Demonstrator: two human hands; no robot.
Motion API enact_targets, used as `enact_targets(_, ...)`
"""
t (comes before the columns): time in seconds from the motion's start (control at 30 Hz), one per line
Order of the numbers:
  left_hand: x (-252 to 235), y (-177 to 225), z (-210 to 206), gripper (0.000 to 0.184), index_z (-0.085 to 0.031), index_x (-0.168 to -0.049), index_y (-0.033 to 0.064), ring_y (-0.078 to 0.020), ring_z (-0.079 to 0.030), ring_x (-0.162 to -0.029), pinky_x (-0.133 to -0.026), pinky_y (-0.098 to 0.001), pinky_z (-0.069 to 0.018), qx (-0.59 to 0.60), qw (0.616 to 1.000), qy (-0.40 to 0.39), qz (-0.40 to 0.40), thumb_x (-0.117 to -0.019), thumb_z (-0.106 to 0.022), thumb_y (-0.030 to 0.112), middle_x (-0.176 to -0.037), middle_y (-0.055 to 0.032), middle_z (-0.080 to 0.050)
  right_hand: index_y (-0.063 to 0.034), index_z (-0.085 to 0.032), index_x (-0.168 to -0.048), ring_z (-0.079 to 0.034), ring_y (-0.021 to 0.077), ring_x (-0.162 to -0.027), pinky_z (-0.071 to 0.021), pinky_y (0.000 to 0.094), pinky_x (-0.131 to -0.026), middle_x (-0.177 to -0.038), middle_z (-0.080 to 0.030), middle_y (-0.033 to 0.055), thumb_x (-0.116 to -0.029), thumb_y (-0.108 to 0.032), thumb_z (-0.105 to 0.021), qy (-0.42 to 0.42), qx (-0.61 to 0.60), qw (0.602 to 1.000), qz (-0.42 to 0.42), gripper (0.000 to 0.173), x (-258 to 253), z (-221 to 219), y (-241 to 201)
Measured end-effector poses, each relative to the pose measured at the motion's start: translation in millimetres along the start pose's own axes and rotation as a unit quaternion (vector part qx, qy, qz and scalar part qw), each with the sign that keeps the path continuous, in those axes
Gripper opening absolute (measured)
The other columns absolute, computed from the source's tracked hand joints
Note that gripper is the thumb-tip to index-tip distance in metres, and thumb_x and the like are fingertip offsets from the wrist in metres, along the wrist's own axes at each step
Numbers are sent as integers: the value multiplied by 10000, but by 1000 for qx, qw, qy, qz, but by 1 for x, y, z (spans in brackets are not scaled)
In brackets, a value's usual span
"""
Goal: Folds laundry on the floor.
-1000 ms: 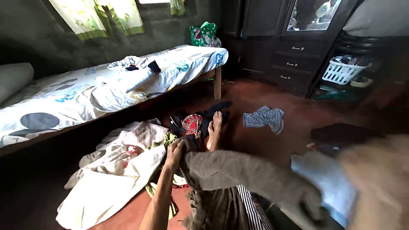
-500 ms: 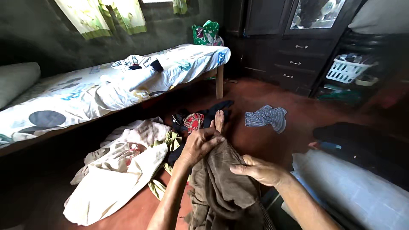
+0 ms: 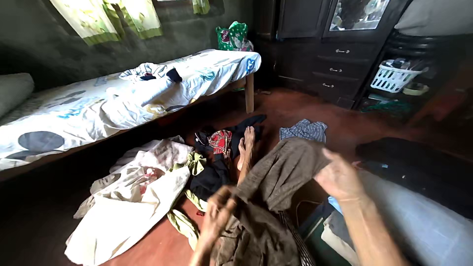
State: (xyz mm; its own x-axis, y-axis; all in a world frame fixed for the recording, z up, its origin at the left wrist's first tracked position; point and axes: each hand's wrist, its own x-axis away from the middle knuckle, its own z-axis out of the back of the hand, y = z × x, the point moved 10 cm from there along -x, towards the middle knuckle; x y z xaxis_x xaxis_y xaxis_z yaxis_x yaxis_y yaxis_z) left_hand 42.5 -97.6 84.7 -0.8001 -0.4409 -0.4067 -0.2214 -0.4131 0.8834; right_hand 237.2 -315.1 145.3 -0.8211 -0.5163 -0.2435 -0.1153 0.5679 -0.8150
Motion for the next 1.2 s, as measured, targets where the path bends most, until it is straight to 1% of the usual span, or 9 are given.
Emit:
enact_targets(0.17, -59, 112, 58, 225, -678, -1076, 86, 63, -634, -839, -754, -172, -548, -129, 980, 32, -147, -962, -528, 209, -948, 106, -691, -241, -761, -1049, -722, 57, -951, -617, 298, -841, -994, -768, -55, -794, -640, -725, -27, -70, 995, 61, 475, 17, -1, -17)
enact_targets(0.3, -95, 126, 59, 257, -692, -1081, 41, -40, -639, -796, -687, -250, -547, -225, 958, -19, -176, -905, -540, 149, -972, -22, -697, -159, -684, -1104, -717, 48, -959, -607, 278, -875, -1006, -762, -41, -995, -349, -572, -12, 8, 997, -70, 246, 29, 0, 43)
enact_targets(0.47, -111, 116, 107, 283, -640, -1149, -5, -45, -641, -883, -789, -250, -545, -244, 943, 82, -209, -984, -496, 174, -1038, -72, -677, -167, -735, -1075, -730, 103, -958, -619, 334, -877, -1018, -769, -7, -919, -330, -731, -39, -30, 998, -27, 225, 35, -3, 37)
enact_targets(0.57, -90, 47, 117, 294, -667, -1158, -10, -211, -667, -977, -867, -435, -557, -321, 939, 76, -100, -954, -568, 177, -1106, -148, -686, -110, -715, -1046, -732, 92, -907, -621, 308, -848, -965, -768, -1, -993, -131, -574, -36, 46, 991, -121, 151, 49, -11, 79)
enact_targets(0.67, -37, -70, 85, 245, -708, -1166, -15, -472, -639, -1119, -971, -683, -461, -406, 888, -101, 192, -967, -613, 91, -1153, -280, -683, -2, -679, -1123, -690, 71, -943, -578, 278, -885, -1011, -732, 35, -1018, -62, -560, -6, 182, 961, -209, 169, 60, 13, 144)
enact_targets(0.73, -2, -94, 46, 233, -717, -1141, -26, -373, -684, -1061, -965, -577, -514, -331, 908, -170, 191, -971, -627, 105, -1111, -222, -716, 23, -699, -1091, -672, 72, -913, -565, 280, -854, -989, -720, 54, -984, -57, -609, 0, 244, 946, -213, 161, 64, 31, 169)
enact_targets(0.9, 35, -77, -22, 218, -743, -1087, 22, -182, -717, -996, -904, -395, -588, -148, 981, -91, 83, -961, -633, 161, -1078, -109, -742, -2, -698, -994, -649, 61, -812, -556, 257, -755, -887, -692, 19, -958, -56, -620, 6, 249, 946, -207, 101, 74, 42, 179)
enact_targets(1.07, 33, -66, -51, 195, -758, -1062, 52, -204, -684, -1064, -947, -375, -545, -147, 988, -53, -9, -953, -652, 174, -1081, -87, -746, 19, -660, -1161, -675, 63, -889, -567, 243, -828, -972, -716, 34, -973, -68, -578, -35, 237, 959, -154, 222, 74, 26, 170)
enact_targets(1.2, 33, -79, -55, 183, -764, -1030, 73, -173, -677, -1068, -953, -370, -540, -133, 987, -84, 31, -940, -674, 205, -1060, -64, -742, -51, -637, -1101, -644, 61, -840, -548, 246, -740, -927, -666, 0, -1007, -119, -485, 5, 217, 954, -206, 191, 77, 30, 186)
